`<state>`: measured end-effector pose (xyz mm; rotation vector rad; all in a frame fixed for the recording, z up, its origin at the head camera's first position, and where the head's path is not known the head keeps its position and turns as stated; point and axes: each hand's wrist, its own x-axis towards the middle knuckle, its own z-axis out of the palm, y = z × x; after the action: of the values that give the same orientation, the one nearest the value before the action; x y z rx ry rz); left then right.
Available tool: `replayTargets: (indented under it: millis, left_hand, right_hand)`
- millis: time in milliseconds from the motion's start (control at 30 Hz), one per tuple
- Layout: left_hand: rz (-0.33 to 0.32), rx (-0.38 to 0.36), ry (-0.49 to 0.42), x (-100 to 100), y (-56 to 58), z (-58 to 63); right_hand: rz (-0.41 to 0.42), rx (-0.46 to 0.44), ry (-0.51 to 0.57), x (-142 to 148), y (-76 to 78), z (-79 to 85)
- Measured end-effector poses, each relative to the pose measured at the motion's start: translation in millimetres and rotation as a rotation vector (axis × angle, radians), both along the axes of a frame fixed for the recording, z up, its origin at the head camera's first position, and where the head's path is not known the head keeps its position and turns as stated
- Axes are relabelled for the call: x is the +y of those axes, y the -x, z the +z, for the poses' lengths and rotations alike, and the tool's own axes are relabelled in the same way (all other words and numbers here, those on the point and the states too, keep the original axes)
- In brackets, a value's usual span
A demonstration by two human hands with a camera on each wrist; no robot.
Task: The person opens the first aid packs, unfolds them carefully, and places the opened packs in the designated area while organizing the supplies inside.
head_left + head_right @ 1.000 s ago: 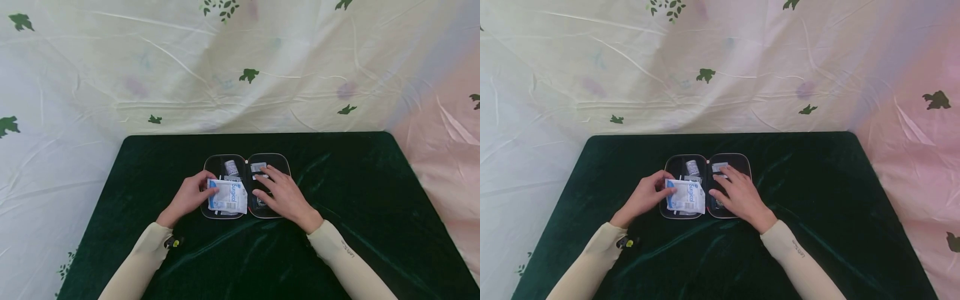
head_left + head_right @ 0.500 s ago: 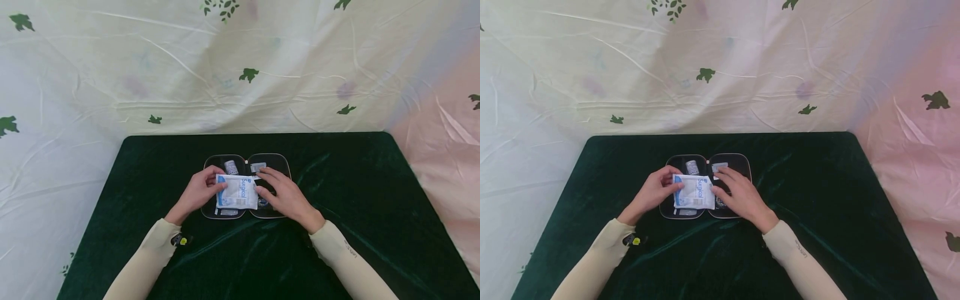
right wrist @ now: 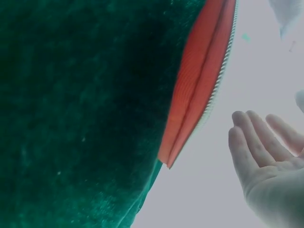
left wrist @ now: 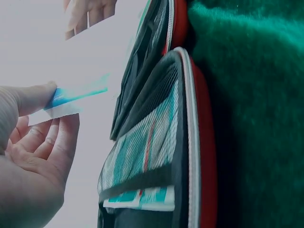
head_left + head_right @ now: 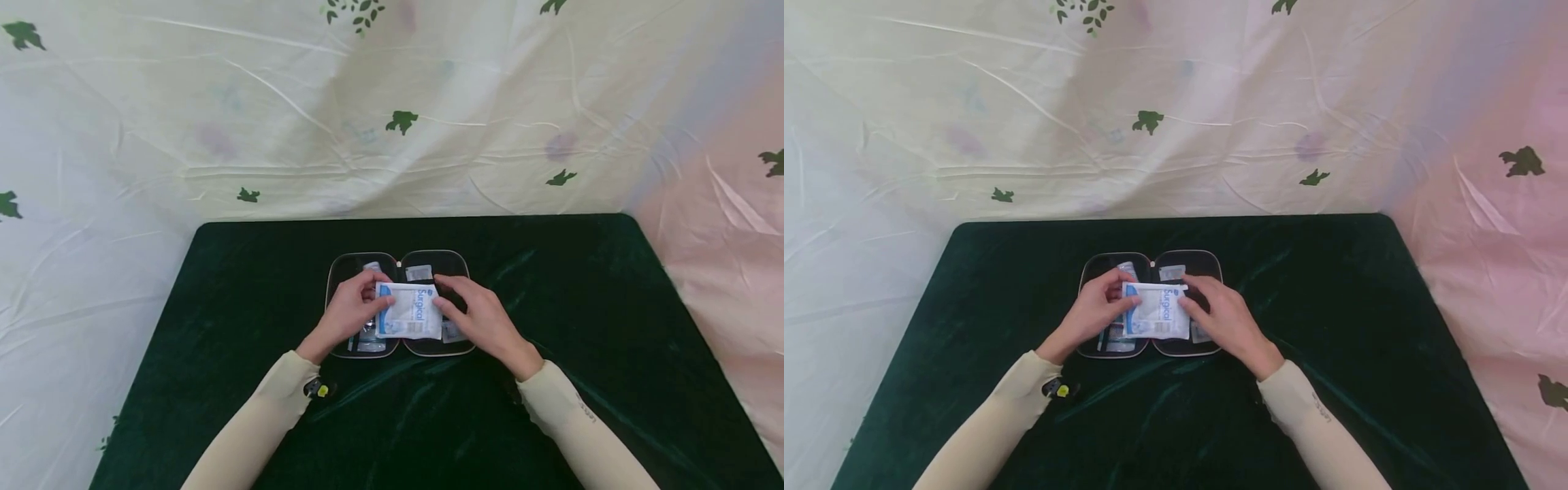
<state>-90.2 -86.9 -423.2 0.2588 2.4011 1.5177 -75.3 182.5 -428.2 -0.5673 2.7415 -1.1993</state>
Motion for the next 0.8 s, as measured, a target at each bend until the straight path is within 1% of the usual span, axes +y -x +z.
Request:
replayTargets:
  millis: [167,267,367,533,700,800]
  left_hand:
    - [0.004,-0.005,-0.011,13,2.1,-2.5]
    - [-0.002,-0.011,-0.028,20,3.1,-3.7]
    - [-0.017,-0.014,-0.044,24,3.9,-4.0]
    - [-0.038,-0.004,-0.040,29,4.4,-6.0]
    - [-0.053,0.034,-0.030,30,4.7,-9.1]
    - [-0.057,0.099,0.023,30,3.9,-10.0]
  right_hand:
    - [-0.010,-0.028,0.064,5,0.6,-0.4]
    - [-0.032,-0.035,0.095,8,1.0,-1.4]
    - [-0.065,-0.052,0.109,11,1.3,-1.5]
    - [-0.103,-0.113,0.113,16,3.3,-1.8]
    - [-0.118,-0.162,0.117,21,6.8,-4.3]
    - [-0.121,-0.181,0.108,25,8.8,-6.7]
